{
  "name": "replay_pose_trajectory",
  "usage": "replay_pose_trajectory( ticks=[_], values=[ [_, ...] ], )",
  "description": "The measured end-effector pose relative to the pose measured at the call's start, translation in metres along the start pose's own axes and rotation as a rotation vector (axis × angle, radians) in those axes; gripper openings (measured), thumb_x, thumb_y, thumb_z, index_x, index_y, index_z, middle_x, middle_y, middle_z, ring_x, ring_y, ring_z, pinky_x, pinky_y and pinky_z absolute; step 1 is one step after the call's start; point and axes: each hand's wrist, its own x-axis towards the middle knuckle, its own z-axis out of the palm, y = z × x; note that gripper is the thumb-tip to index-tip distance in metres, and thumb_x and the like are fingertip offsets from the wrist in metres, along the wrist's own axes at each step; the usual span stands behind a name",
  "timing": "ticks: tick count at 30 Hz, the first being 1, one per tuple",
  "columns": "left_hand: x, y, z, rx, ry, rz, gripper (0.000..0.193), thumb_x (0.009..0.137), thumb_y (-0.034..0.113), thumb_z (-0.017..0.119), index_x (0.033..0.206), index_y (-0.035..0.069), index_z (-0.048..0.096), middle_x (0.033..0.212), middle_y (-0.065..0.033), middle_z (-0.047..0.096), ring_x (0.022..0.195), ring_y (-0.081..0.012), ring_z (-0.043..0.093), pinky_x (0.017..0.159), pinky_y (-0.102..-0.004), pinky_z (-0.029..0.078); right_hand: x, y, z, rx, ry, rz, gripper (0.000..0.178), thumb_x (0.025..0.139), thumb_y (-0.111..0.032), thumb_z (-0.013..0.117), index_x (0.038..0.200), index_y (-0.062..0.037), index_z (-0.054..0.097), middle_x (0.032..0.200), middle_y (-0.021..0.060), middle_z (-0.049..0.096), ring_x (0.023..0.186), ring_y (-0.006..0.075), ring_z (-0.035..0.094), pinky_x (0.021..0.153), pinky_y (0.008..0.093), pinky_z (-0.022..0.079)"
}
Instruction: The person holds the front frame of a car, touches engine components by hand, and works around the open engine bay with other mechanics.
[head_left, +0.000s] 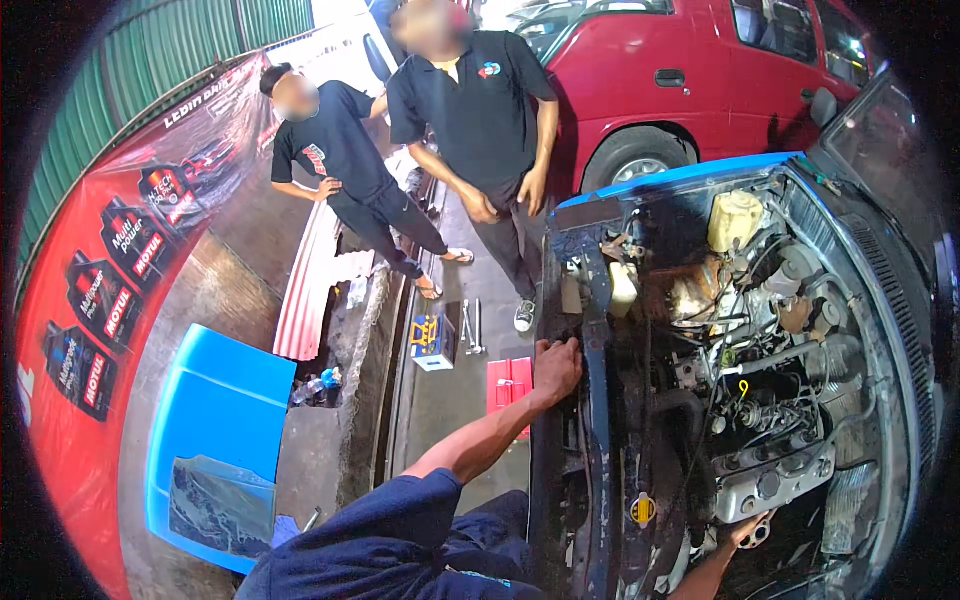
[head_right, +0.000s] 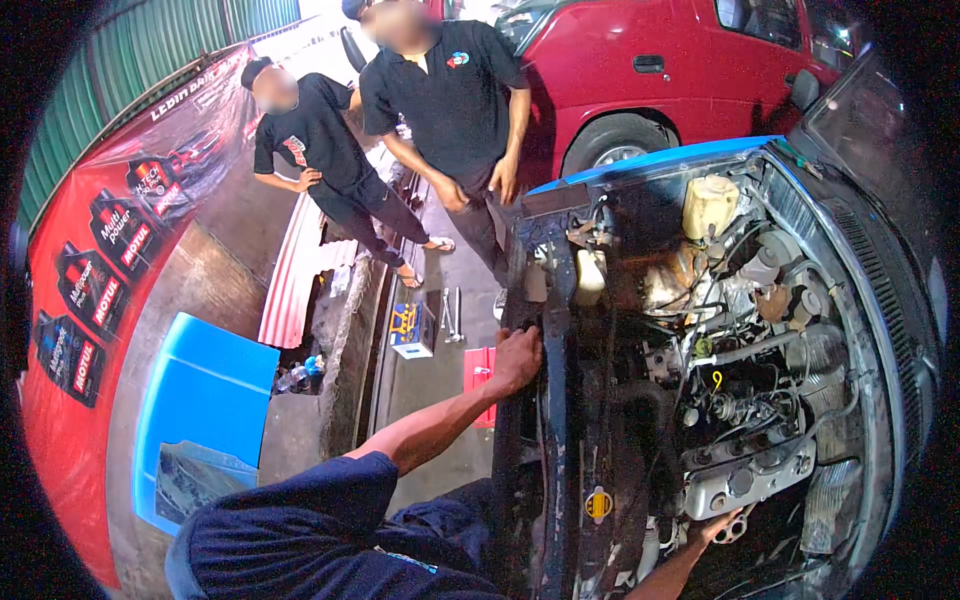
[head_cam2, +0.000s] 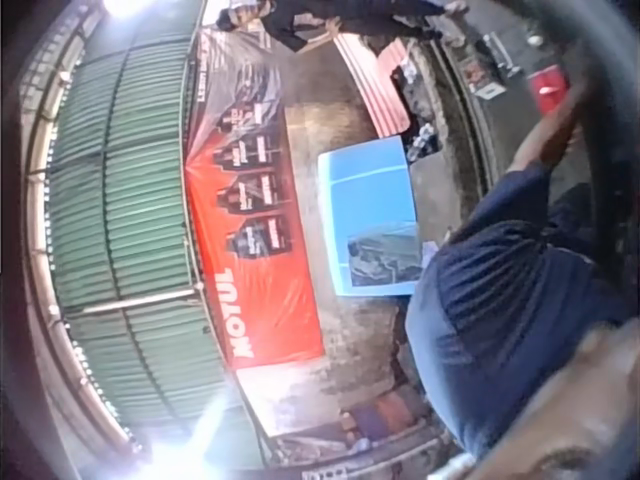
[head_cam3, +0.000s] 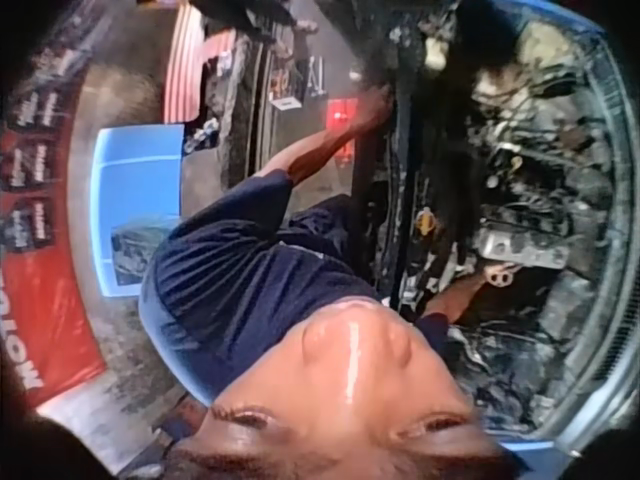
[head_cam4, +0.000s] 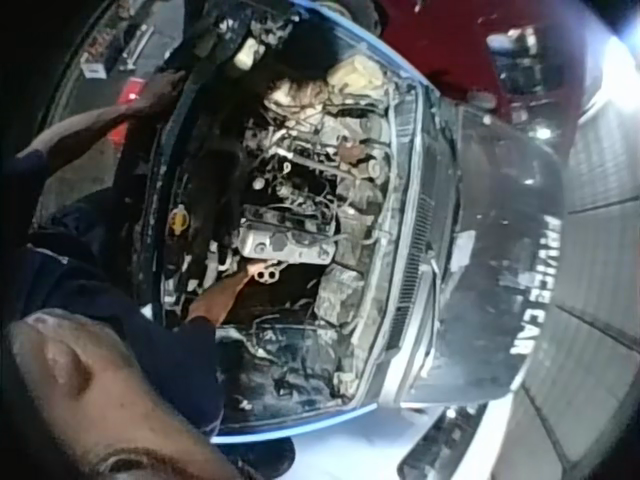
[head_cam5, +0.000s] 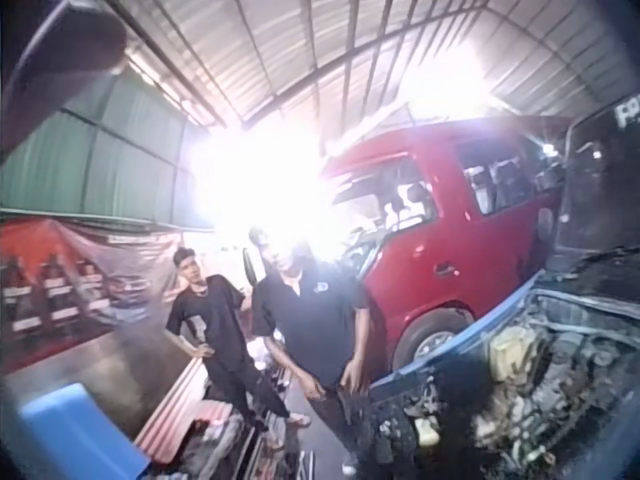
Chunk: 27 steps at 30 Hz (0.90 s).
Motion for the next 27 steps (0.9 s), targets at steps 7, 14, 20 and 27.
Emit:
replay_pose_trajectory(
  ticks=[7, 14, 20, 27],
  values=[
    [0.000, -0.003, 0.001, -0.051, 0.017, 0.010, 0.014, 0.090, 0.020, 0.053, 0.095, 0.008, 0.057, 0.080, -0.0186, 0.063, 0.082, -0.0364, 0.062, 0.087, -0.0488, 0.037, -0.001, -0.003, -0.003, -0.007, -0.025, 0.156, 0.082, 0.093, -0.070, 0.030, 0.153, -0.0141, 0.023, 0.157, 0.0128, 0.026, 0.142, 0.0373, 0.028, 0.114, 0.0555, 0.024],
    [0.003, -0.003, 0.006, -0.022, 0.014, 0.016, 0.014, 0.090, 0.021, 0.054, 0.092, 0.007, 0.058, 0.077, -0.0162, 0.065, 0.082, -0.0324, 0.063, 0.087, -0.0477, 0.037, 0.002, -0.005, -0.012, -0.025, -0.110, 0.159, 0.081, 0.094, -0.069, 0.028, 0.153, -0.0139, 0.024, 0.158, 0.0111, 0.025, 0.144, 0.0352, 0.025, 0.117, 0.0524, 0.019],
    [0.001, -0.003, 0.002, -0.039, 0.011, 0.001, 0.014, 0.091, 0.021, 0.053, 0.089, 0.008, 0.056, 0.077, -0.0164, 0.064, 0.081, -0.0331, 0.062, 0.086, -0.0480, 0.037, -0.002, -0.005, -0.003, 0.046, -0.035, 0.221, 0.081, 0.094, -0.070, 0.025, 0.152, -0.0146, 0.027, 0.157, 0.0077, 0.029, 0.143, 0.0344, 0.026, 0.116, 0.0537, 0.018],
    [0.000, -0.005, 0.006, -0.021, 0.021, 0.011, 0.014, 0.091, 0.021, 0.053, 0.094, 0.008, 0.057, 0.077, -0.0166, 0.064, 0.082, -0.0331, 0.062, 0.088, -0.0483, 0.037, -0.002, -0.001, 0.001, 0.031, 0.009, 0.152, 0.081, 0.093, -0.070, 0.026, 0.152, -0.0146, 0.028, 0.156, 0.0078, 0.030, 0.142, 0.0346, 0.027, 0.116, 0.0537, 0.019]
  ],
)
